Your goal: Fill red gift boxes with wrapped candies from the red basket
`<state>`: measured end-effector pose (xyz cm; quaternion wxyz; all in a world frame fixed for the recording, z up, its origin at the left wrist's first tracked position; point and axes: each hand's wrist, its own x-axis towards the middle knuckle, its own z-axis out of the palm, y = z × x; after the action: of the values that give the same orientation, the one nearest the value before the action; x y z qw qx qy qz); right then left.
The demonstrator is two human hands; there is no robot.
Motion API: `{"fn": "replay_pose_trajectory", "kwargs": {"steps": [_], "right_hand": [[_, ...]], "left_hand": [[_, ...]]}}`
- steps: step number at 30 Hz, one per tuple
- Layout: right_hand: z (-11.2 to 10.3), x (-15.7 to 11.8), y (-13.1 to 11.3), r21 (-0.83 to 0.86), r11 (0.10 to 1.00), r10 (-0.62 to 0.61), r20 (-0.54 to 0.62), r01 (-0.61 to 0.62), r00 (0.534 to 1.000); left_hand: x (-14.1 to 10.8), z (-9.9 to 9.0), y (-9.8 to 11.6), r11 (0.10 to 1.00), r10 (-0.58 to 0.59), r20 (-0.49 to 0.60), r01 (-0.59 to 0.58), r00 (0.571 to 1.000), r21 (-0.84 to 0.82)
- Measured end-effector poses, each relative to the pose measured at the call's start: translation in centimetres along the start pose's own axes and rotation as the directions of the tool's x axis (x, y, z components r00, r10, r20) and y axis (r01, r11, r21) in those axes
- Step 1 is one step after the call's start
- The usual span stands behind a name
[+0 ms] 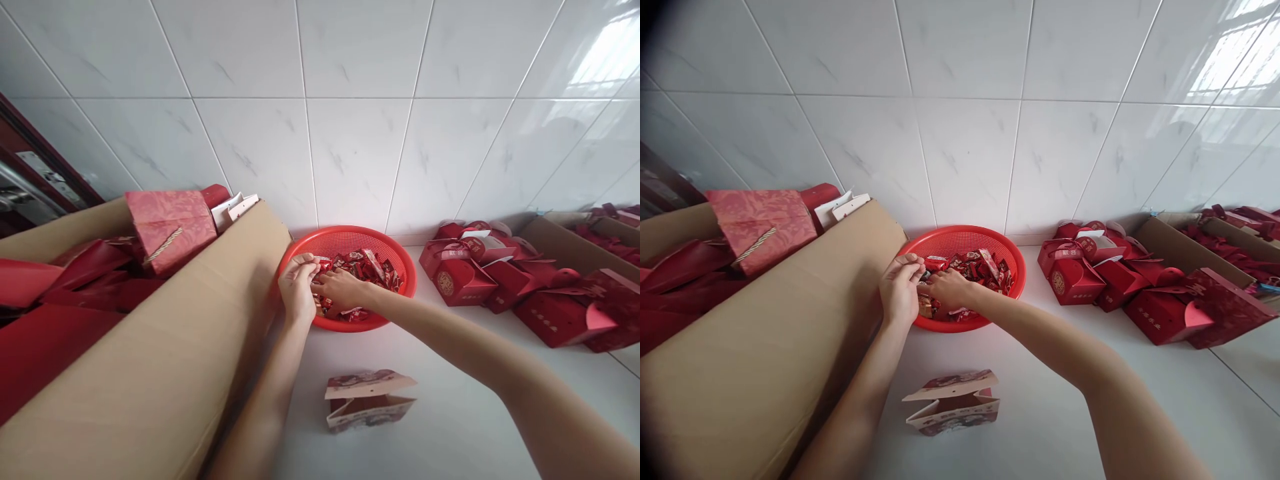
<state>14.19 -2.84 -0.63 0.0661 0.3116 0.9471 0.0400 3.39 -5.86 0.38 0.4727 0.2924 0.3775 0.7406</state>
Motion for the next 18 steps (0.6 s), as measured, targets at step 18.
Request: {"fn": "replay_pose_trajectory", "kwargs": {"steps": [18], "right_hand": [[-1.7, -3.8, 5.6, 0.108, 0.836, 0.541, 0.000, -0.537, 0.841]], "left_hand": [[0.2, -0.2, -0.3, 0.999, -0.001, -0.008, 0.000, 1.000, -0.046]]}}
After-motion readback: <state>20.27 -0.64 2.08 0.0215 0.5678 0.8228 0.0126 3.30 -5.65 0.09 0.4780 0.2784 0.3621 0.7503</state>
